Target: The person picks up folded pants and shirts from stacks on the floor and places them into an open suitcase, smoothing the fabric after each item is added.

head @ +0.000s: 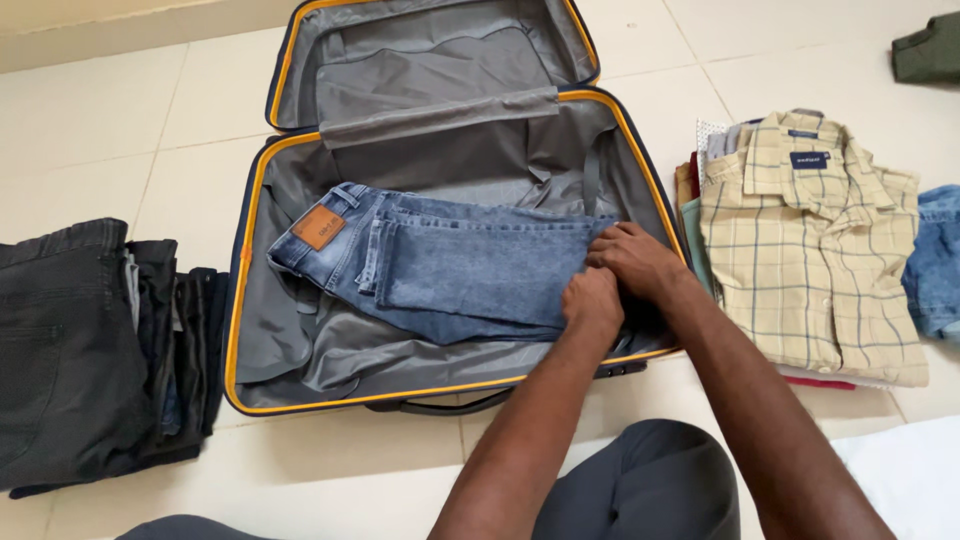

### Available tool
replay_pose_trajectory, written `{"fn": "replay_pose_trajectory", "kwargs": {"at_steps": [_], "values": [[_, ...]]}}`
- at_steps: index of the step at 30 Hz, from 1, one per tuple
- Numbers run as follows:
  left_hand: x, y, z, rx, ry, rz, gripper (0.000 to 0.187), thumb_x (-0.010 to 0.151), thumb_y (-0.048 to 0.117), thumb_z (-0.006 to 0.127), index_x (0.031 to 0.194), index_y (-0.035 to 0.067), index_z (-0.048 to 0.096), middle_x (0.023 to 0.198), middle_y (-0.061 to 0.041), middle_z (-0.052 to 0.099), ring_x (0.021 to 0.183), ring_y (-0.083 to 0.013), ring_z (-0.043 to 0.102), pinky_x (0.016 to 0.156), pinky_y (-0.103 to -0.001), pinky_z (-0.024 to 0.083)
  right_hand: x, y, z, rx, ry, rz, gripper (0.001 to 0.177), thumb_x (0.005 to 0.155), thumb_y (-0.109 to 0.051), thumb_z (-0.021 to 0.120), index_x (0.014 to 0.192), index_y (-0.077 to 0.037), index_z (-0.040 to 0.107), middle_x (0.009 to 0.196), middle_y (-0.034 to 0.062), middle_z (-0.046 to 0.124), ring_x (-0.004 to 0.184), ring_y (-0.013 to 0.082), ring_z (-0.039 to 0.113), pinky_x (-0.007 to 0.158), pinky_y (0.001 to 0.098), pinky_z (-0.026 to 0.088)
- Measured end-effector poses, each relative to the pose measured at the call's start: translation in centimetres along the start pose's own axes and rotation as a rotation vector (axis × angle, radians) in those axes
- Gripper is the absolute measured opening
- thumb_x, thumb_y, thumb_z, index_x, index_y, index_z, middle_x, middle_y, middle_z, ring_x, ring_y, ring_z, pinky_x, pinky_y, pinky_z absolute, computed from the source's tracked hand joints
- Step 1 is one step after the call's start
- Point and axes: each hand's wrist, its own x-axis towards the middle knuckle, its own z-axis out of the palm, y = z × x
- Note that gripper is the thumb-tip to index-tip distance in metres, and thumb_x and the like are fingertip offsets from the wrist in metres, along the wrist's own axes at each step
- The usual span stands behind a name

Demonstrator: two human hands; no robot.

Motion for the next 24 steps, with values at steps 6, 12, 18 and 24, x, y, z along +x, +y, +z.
{"fn": "replay_pose_trajectory", "kwargs": {"at_steps": [6, 12, 18, 24], "values": [[0.7, -2.3, -3.4, -0.134, -0.098, -0.054, 0.043, 0.07, 0.023, 0.089, 0.107, 0.007, 0.076, 0.117, -0.018, 0.072, 0.111, -0.0347, 0.069, 0.093, -0.042, 0.057, 0.0, -1.0, -0.9, -0.054, -0.1, 0.041, 0.041, 0.076, -0.017, 0.07, 0.117, -0.018, 0.071, 0.129, -0.0023, 0.065, 0.128, 0.0181, 0.053, 0.112, 0.0409, 0.037], [4.3, -8.9, -2.6, -0.604, -0.396, -0.153, 0.067, 0.068, 0.015, 0.09, 0.125, 0.009, 0.056, 0.098, -0.016, 0.073, 0.081, -0.0266, 0.07, 0.07, -0.041, 0.059, 1.8, -0.2, -0.6, 0.089, -0.1, 0.009, 0.034, 0.078, -0.018, 0.075, 0.112, -0.022, 0.073, 0.125, -0.0016, 0.068, 0.128, 0.0187, 0.055, 0.112, 0.0445, 0.037], [6.6, -12.1, 0.2, -0.604, -0.494, -0.1, 0.036, 0.086, 0.021, 0.081, 0.11, 0.009, 0.057, 0.097, -0.015, 0.07, 0.082, -0.0254, 0.068, 0.069, -0.043, 0.059, 4.1, -0.2, -0.8, 0.115, -0.239, -0.001, 0.034, 0.079, -0.026, 0.079, 0.112, -0.024, 0.073, 0.12, -0.0029, 0.071, 0.127, 0.0191, 0.055, 0.114, 0.0464, 0.035], [2.6, -5.8, -1.9, -0.042, 0.136, 0.011, 0.012, 0.092, 0.015, 0.07, 0.098, 0.007, 0.076, 0.109, -0.021, 0.072, 0.102, -0.0382, 0.07, 0.081, -0.047, 0.059, 6.8, 2.0, 3.2, -0.029, -0.29, -0.049, 0.037, 0.079, -0.022, 0.076, 0.115, -0.027, 0.073, 0.119, -0.0037, 0.072, 0.124, 0.0192, 0.058, 0.112, 0.0462, 0.039]]}}
